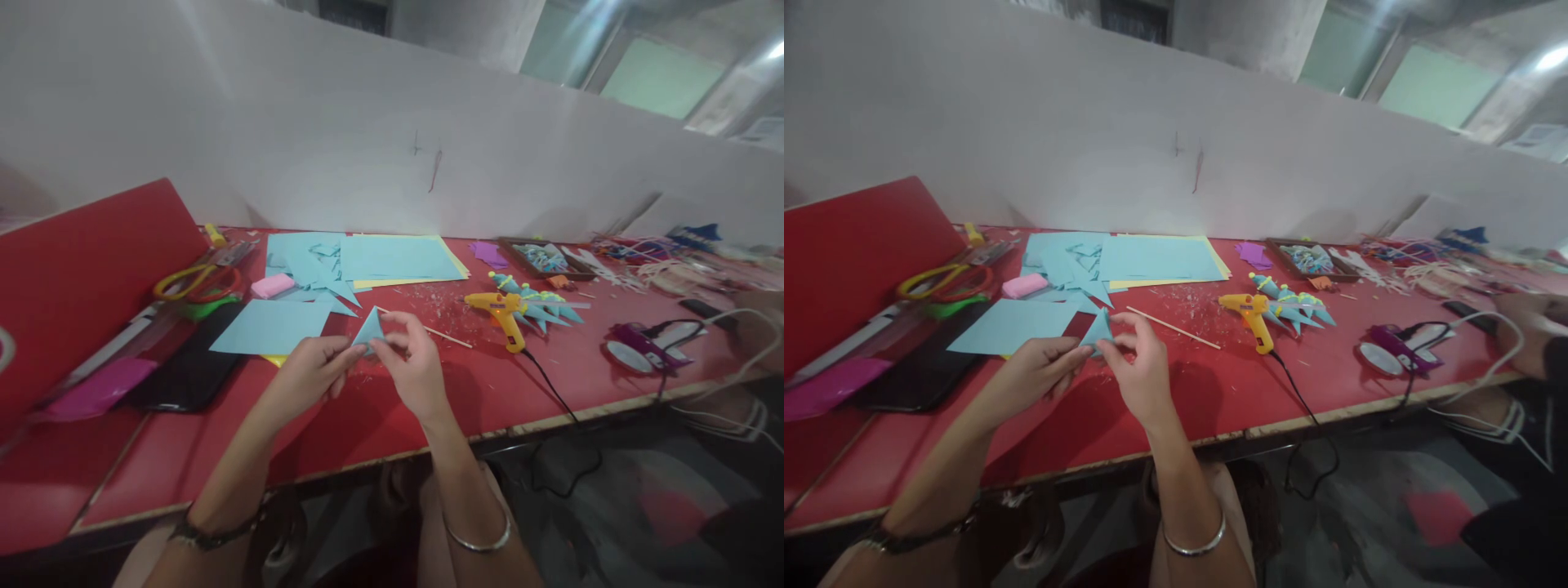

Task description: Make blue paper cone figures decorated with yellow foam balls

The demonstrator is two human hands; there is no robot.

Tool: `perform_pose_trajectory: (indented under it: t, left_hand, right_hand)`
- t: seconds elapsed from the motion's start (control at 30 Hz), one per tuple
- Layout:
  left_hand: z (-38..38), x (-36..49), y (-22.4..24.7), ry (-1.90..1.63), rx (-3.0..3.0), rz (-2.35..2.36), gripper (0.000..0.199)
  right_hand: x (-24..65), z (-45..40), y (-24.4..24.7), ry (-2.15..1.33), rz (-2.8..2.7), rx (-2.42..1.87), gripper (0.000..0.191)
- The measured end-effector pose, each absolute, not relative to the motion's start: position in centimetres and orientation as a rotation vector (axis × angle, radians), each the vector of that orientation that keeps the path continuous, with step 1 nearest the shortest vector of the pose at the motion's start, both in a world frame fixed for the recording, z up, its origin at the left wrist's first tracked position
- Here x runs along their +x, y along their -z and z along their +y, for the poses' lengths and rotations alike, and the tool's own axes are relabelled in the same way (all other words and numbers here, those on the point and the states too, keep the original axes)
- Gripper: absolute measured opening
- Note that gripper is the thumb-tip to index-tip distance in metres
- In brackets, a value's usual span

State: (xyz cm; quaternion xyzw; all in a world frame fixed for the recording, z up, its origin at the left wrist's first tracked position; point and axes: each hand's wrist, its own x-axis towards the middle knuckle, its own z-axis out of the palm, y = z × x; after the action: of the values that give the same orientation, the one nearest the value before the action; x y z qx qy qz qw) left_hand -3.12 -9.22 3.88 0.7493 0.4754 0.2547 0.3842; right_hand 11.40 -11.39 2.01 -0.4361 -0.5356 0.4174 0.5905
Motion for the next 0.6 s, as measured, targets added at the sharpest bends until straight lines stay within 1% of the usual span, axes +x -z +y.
perform_pose_trajectory:
  t: [0.17, 0.23, 0.33, 0.4, 0.6]
  left_hand:
    - [-9.43, -2.86, -3.96, -0.728, 1.844, 1.158, 0.035]
    - [-9.48, -2.78, -4.00, -0.770, 1.815, 1.144, 0.034]
    - [-9.58, -2.74, -3.99, -0.787, 1.825, 1.126, 0.033]
    - [-9.65, -2.71, -3.93, -0.789, 1.855, 1.123, 0.034]
    - [-9.56, -2.80, -3.94, -0.785, 1.991, 1.171, 0.034]
  right_hand:
    - [11.35, -11.12, -2.00, -1.181, -1.150, -0.907, 0.036]
    - [11.29, -11.11, -2.01, -1.187, -1.159, -0.880, 0.030]
    - [11.39, -11.19, -2.09, -1.180, -1.182, -0.897, 0.012]
    - [11.57, -11.24, -2.17, -1.182, -1.167, -0.929, 0.010]
    - [11.87, -11.29, -2.39, -1.162, -1.189, -0.965, 0.011]
